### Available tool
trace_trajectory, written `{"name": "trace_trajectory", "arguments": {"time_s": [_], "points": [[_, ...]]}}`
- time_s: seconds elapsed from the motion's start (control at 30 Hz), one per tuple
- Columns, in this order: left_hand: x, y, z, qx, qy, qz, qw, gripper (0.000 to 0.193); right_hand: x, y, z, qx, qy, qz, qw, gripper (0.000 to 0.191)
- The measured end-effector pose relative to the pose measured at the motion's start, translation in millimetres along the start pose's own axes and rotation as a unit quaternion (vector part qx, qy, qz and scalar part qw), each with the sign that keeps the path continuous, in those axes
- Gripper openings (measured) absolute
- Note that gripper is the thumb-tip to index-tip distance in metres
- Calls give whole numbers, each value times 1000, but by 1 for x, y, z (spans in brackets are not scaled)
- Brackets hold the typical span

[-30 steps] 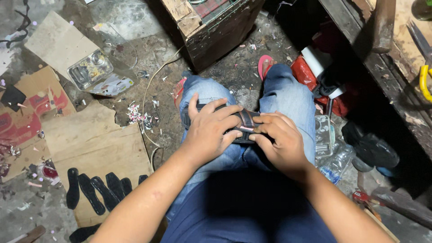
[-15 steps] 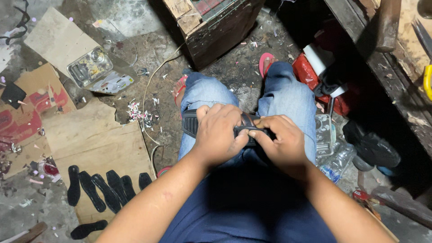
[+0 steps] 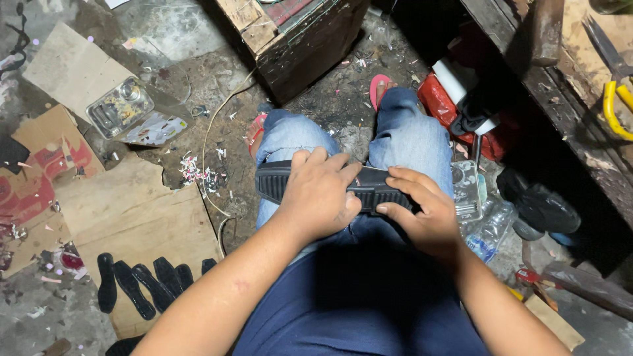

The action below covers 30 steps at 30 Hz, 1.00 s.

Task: The person sits on the floor and attaches a rubber sole to a shoe upper. They align the sole with the lasted upper, press the parts together, and repeatedly hammer along the sole edge with a cobbler's hammer to secure the bond, turning the shoe to work around it.

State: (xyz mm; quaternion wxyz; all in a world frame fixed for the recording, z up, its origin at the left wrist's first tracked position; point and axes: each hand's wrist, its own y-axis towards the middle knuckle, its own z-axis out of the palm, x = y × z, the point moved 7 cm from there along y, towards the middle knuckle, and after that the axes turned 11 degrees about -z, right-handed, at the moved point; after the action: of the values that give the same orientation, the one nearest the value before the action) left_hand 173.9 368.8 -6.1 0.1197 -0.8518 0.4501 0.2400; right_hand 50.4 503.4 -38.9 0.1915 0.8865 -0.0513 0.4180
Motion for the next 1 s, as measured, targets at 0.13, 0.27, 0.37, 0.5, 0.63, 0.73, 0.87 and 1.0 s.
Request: {"name": "trace_trajectory", "arguments": {"time_s": [0.13,0.27,0.37,0.5,0.63,0.73,0.87,1.0], "points": [[-2,-1,3,-8,16,9,1000,49,2,5,2,-12,13,-2,1000,34],[-4,-2,6,-6,25,-8,1000,45,3,8,3,-8,16,8,1000,33],[-6,0,9,6,20,-45,999,38,-15,4,7,-3,79,124,989,43],[-7,6,14,44,37,-83,995,33,-32,8,8,-4,179,178,968,59],[-12,12,10,39,40,-86,995,31,-39,20,7,80,86,151,981,53],[-15,15,8,47,40,-93,994,31,-46,22,7,116,69,201,970,54],[-18,17,10,60,56,-98,992,29,-40,26,5,115,55,200,972,53],[-11,9,10,94,53,-83,991,34,-23,32,-4,102,28,133,985,51]]}}
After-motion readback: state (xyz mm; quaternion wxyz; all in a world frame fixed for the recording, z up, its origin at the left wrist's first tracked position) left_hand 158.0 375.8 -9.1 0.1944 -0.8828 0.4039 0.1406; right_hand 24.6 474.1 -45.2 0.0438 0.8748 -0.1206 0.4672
